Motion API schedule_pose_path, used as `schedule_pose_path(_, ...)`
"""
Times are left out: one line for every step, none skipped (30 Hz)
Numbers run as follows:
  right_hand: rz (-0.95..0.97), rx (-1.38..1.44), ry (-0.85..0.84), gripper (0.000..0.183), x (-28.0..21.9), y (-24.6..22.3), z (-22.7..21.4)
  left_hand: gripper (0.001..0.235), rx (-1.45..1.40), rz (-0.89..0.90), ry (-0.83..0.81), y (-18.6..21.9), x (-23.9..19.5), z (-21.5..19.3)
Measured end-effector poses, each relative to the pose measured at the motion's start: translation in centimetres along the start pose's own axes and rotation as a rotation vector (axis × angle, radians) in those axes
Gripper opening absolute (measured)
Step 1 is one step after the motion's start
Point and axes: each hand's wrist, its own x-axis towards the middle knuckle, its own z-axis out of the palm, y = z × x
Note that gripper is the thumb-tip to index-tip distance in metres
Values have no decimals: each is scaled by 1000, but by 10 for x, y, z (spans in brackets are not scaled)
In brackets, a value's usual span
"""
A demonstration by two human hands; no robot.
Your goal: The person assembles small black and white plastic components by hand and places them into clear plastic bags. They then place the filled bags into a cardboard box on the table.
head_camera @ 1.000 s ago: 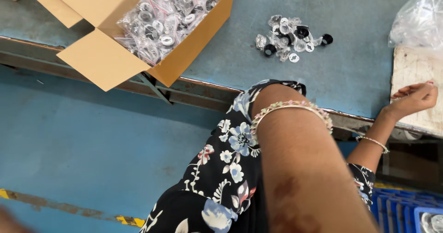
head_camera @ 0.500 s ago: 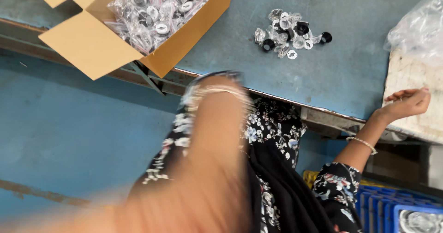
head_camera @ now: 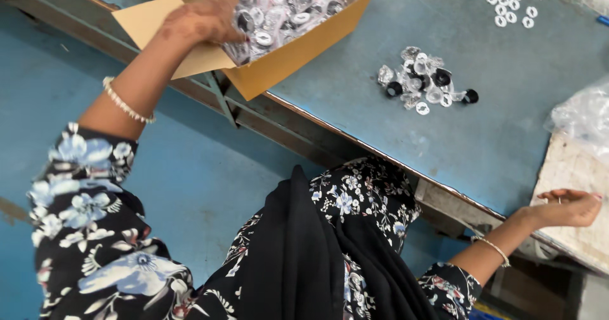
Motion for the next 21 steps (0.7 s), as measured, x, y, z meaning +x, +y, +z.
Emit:
schedule_pose_path(4,6,-7,34,0,-2,-1,91,18,-10,-44,-2,-1,10)
schedule_pose_path(9,11,-14,33,0,-3,-1,91,20,-36,-88,-1,-1,18)
schedule_pose_path(12,15,-19,32,-1,-5,-4,92,25,-62,-127,0,-2,24)
schedule_pose_path(13,16,-30,31,-2,-7,-5,93,-2,-171,-195,0,1,25)
schedule_pose_path(13,16,-39,30,-3,-6,-3,92,9,-178,-223,0,3,24)
schedule_pose_path(14,17,-49,29,-4,-7,1,90,20,-184,-251,0,5,23)
schedule_pose_path(-6,-23,-41,30,-10,-11,4,89,31,-188,-279,0,6,22)
schedule_pose_path(-25,-63,-32,32,-19,-15,7,84,33,-149,-226,-1,5,23)
schedule_pose_path(-50,-108,-18,34,-29,-23,8,79,31,-102,-172,0,6,25)
schedule_pose_path(-28,-96,-3,36,-44,-31,13,74,28,-54,-118,-1,6,28)
schedule_pose_path(-11,-92,18,38,-64,-40,18,67,-7,-40,-131,-2,7,30)
schedule_pose_path(-49,-116,7,39,-85,-48,31,61,-42,-26,-144,-7,5,31)
schedule_pose_path(-61,-125,-72,38,-109,-59,42,55,-75,-6,-163,-9,7,32)
schedule_pose_path(-50,-115,-111,29,-131,-69,61,54,-74,-2,-153,-9,9,34)
schedule_pose_path(84,-98,-154,21,-157,-79,83,54,-67,-1,-145,-10,7,33)
schedule_pose_path(169,-116,-291,14,-174,-91,107,53,-59,1,-137,-8,7,32)
schedule_pose_path(16,-354,-468,15,-192,-103,132,55,-78,-10,-113,-6,5,30)
schedule_pose_path(12,-431,-578,27,-209,-115,158,57,-97,-22,-90,-3,4,28)
schedule_pose_path(-139,-453,-717,39,-222,-128,177,59,-114,-36,-66,1,1,25)
schedule_pose_path(-244,-578,-845,58,-229,-138,197,66,-110,-72,-78,5,-2,21)
schedule_pose_path(-282,-694,-967,61,-234,-147,214,74,-108,-110,-88,8,-5,17)
